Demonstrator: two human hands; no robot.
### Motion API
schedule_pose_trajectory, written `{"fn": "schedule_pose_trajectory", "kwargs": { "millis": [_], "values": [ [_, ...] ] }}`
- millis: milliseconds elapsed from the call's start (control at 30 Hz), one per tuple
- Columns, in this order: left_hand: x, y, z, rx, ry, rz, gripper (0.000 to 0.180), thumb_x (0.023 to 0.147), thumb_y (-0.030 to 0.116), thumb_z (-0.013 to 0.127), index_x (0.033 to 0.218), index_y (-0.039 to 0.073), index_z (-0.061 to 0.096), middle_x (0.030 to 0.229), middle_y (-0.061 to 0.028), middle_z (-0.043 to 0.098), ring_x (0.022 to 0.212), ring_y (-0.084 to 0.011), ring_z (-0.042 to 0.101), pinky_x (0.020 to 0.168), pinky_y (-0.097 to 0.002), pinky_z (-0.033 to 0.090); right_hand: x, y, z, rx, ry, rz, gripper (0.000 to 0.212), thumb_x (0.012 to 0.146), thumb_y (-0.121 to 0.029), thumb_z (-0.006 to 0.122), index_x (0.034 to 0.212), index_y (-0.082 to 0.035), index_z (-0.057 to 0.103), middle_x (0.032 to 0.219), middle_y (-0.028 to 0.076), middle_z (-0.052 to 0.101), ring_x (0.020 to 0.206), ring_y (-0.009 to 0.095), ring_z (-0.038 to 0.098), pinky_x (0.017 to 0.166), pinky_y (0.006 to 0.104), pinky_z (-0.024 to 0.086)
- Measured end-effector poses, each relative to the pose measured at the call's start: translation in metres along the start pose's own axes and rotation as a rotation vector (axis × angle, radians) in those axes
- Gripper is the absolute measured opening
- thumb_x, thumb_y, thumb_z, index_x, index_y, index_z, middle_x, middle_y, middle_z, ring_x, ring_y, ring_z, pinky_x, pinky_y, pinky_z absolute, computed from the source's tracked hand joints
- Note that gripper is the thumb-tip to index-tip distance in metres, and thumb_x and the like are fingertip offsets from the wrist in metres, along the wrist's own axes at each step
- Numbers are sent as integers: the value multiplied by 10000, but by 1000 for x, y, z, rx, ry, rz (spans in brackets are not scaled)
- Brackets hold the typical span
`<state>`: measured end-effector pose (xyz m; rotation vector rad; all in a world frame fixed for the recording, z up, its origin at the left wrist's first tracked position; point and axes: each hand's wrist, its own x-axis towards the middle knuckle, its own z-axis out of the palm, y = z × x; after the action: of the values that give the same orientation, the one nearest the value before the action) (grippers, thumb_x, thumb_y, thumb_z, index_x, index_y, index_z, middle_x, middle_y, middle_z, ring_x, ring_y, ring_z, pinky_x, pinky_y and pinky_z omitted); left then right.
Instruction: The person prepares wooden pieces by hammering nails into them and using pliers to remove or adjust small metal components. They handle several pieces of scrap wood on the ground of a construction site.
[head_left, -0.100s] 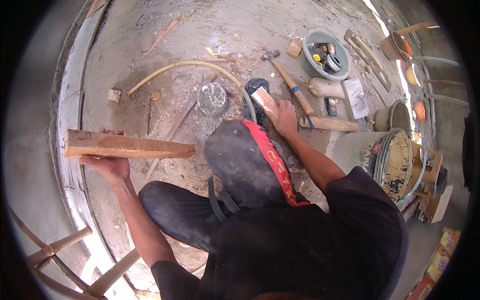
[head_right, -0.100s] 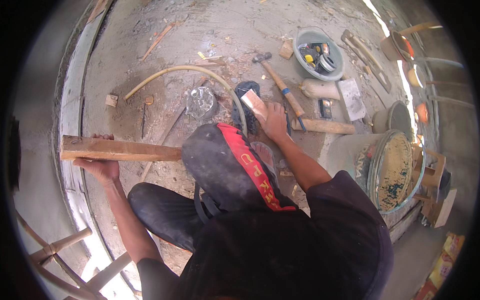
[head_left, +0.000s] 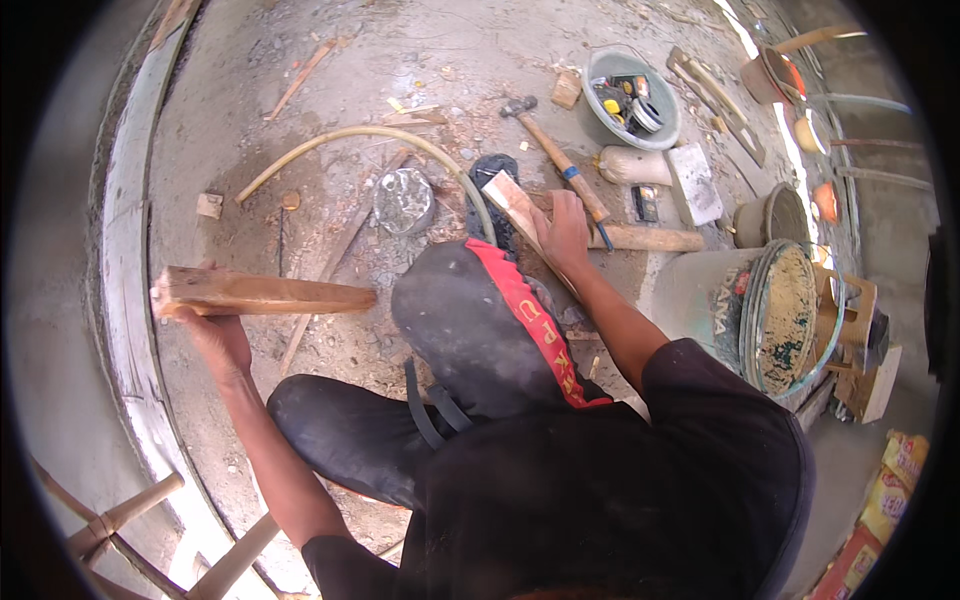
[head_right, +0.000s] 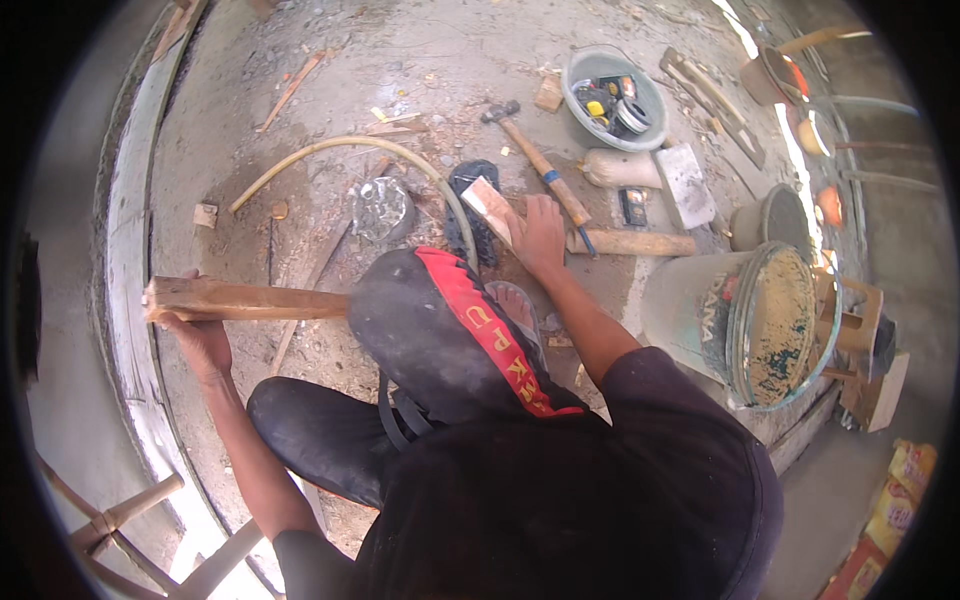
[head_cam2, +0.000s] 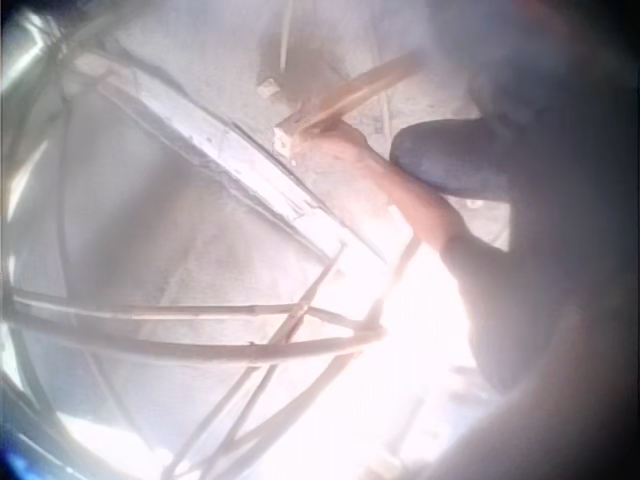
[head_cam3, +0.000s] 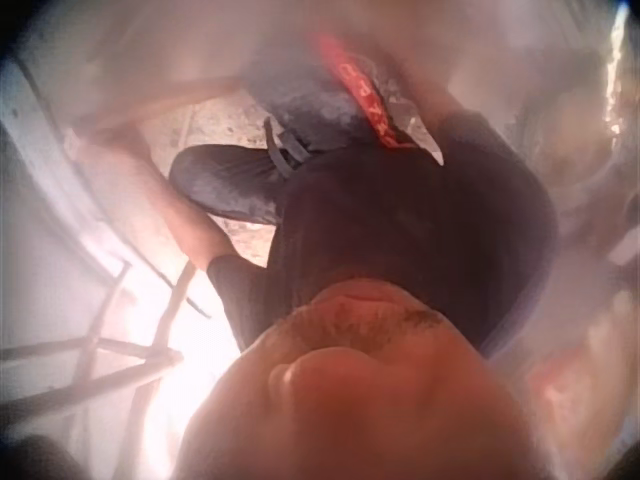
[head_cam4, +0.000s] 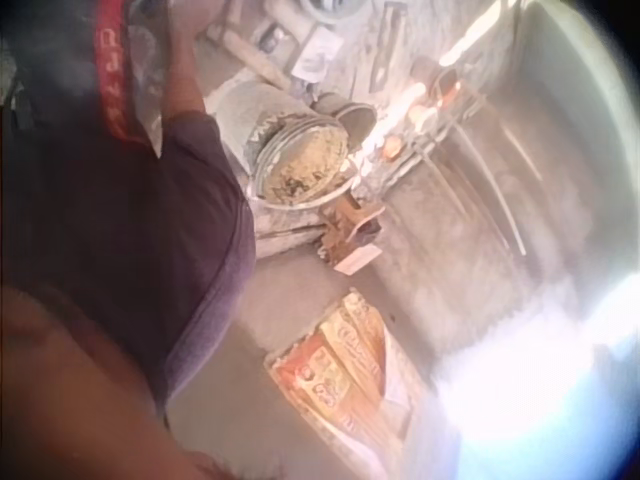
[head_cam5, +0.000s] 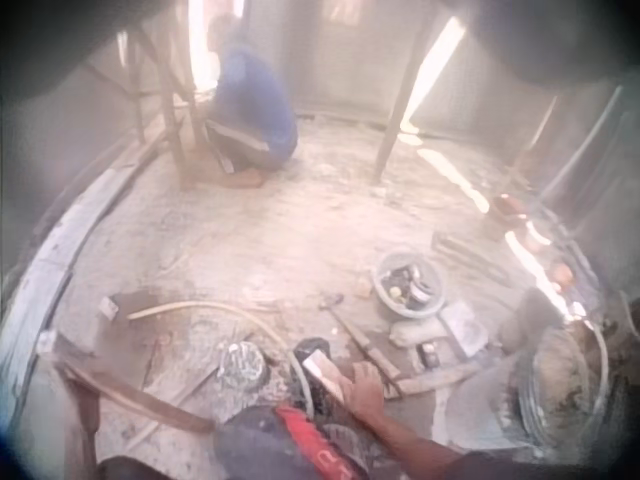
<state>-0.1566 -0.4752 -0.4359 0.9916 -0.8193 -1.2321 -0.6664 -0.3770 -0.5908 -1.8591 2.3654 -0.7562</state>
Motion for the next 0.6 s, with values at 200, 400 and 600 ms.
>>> {"fn": "schedule_pose_trajectory", "kwargs": {
  "millis": [200,400,600],
  "values": [
    [-6,6,-3,69,64,-4,959,861,749,531,1524,99,292,1503,-98,393,1396,-255,346,1187,-469,252,-18,33,-33,-163,-307,226,309,875,-232,673,1065,2,605,1137,211,619,1097,376,567,936,455,457],
    [-5,13,10,-36,135,-2,954,865,843,376,1414,64,420,1351,-114,509,1255,-258,469,1104,-458,335,6,35,-21,-430,-275,346,455,888,-335,656,1198,-5,612,1243,202,576,1223,371,495,1002,505,407],
    [-5,10,22,2,283,68,870,891,833,343,1268,75,544,1162,-100,612,1099,-261,564,997,-442,424,11,80,-4,-710,-409,141,355,888,-318,630,1064,-15,685,1202,197,587,1207,387,517,925,509,471]
  ]
}}
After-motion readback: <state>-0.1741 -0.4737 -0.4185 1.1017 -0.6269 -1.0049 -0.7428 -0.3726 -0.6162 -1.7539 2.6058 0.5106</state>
